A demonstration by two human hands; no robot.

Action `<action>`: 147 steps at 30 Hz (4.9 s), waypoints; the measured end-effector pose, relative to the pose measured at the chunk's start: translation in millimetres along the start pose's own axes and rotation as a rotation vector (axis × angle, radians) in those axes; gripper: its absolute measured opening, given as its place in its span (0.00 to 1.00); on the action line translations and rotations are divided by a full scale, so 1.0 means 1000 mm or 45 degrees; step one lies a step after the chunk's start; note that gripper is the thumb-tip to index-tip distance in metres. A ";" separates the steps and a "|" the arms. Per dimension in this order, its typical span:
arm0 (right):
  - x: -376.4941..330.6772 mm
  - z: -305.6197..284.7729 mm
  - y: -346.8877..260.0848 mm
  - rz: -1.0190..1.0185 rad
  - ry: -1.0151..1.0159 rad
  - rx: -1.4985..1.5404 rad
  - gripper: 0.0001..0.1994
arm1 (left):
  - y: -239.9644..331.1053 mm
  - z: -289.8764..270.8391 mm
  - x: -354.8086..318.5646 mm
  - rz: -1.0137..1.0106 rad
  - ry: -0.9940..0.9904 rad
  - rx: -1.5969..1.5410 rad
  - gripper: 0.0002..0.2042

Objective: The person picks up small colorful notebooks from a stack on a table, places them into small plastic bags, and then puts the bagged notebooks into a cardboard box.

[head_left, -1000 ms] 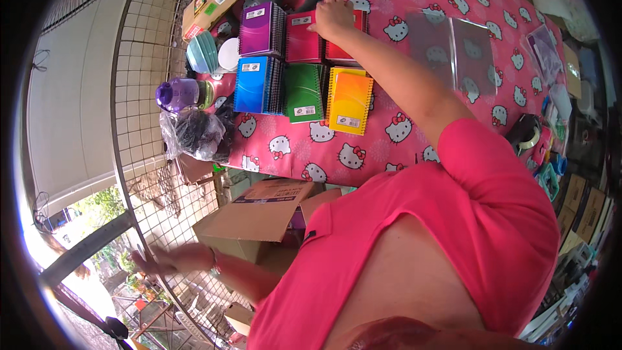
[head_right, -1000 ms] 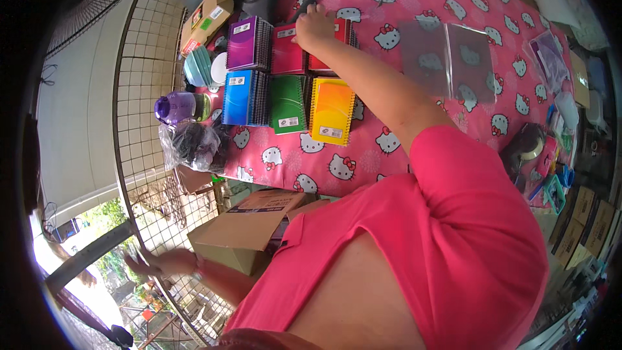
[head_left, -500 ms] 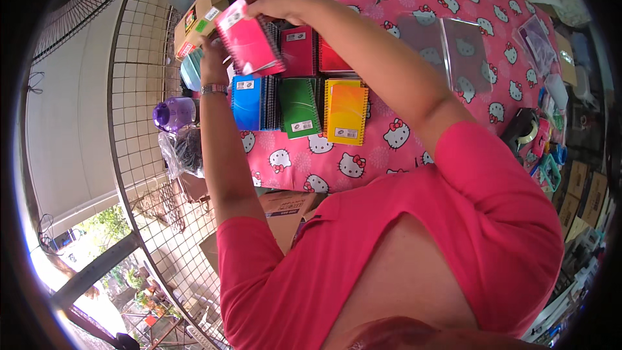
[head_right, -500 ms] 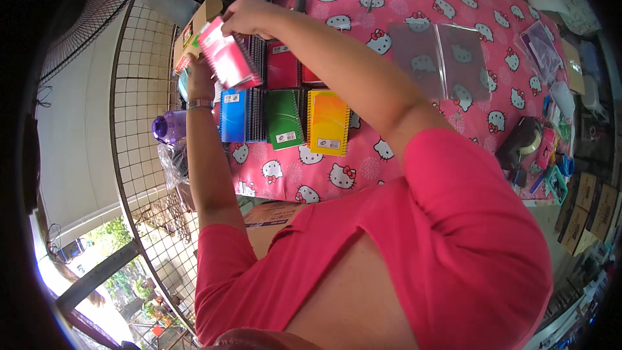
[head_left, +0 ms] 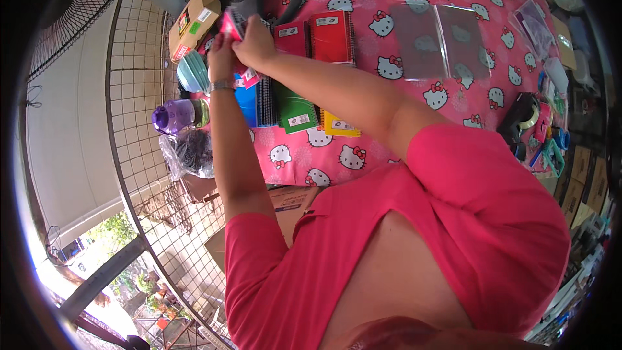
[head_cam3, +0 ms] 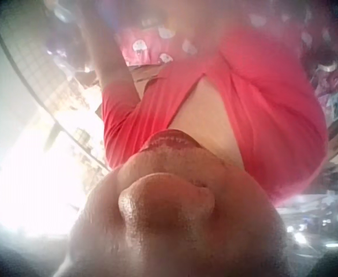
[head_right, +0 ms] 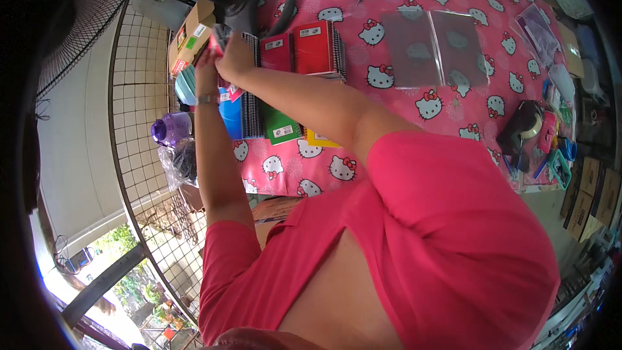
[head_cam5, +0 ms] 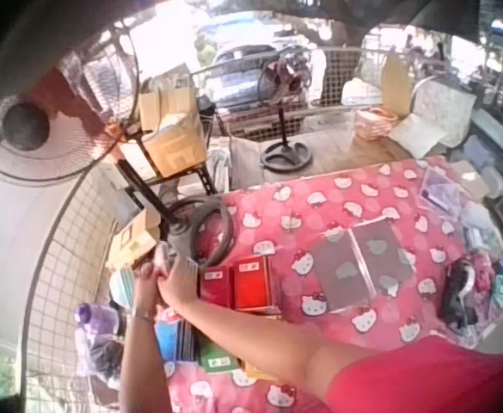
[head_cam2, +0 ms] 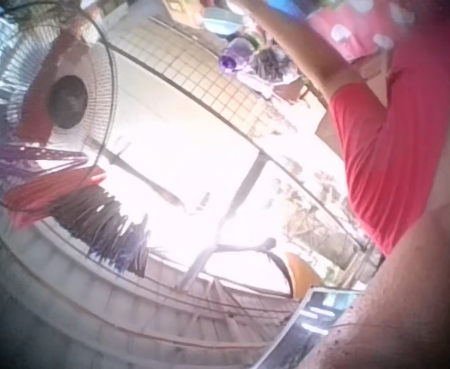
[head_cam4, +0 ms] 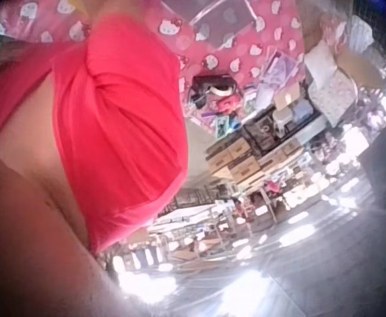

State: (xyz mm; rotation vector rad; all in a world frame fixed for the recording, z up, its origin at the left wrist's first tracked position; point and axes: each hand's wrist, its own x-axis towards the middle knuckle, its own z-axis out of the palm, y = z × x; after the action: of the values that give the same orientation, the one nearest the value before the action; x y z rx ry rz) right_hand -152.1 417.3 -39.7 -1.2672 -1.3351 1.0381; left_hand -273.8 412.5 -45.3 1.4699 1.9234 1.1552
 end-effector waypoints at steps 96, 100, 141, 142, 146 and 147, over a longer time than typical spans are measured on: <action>-0.183 -0.390 0.101 0.383 -1.104 0.007 0.40 | 0.107 0.195 -0.368 -0.628 -0.420 -1.216 0.25; -0.194 -0.417 0.159 -0.372 -0.649 -0.264 0.38 | 0.068 0.252 -0.347 -0.080 -0.775 -0.836 0.34; -0.181 -0.429 0.144 -0.612 -0.440 -0.585 0.46 | -0.011 0.326 -0.351 -0.114 -0.704 -0.532 0.20; -0.183 -0.420 0.141 -0.565 -0.458 -0.780 0.45 | -0.008 0.328 -0.352 -0.151 -0.700 -0.561 0.21; -0.185 -0.407 0.160 -0.442 -0.486 -1.083 0.39 | 0.034 0.333 -0.342 -0.206 -0.761 -0.687 0.23; -0.184 -0.414 0.160 -0.421 -0.539 -1.013 0.37 | 0.035 0.331 -0.338 0.125 -0.810 -0.321 0.25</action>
State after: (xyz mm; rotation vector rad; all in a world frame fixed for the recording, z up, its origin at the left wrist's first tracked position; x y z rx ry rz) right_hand 275.9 231.0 -152.6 -1.3380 -2.3436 0.5527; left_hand 108.7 212.4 -240.5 1.5589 1.2419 0.7948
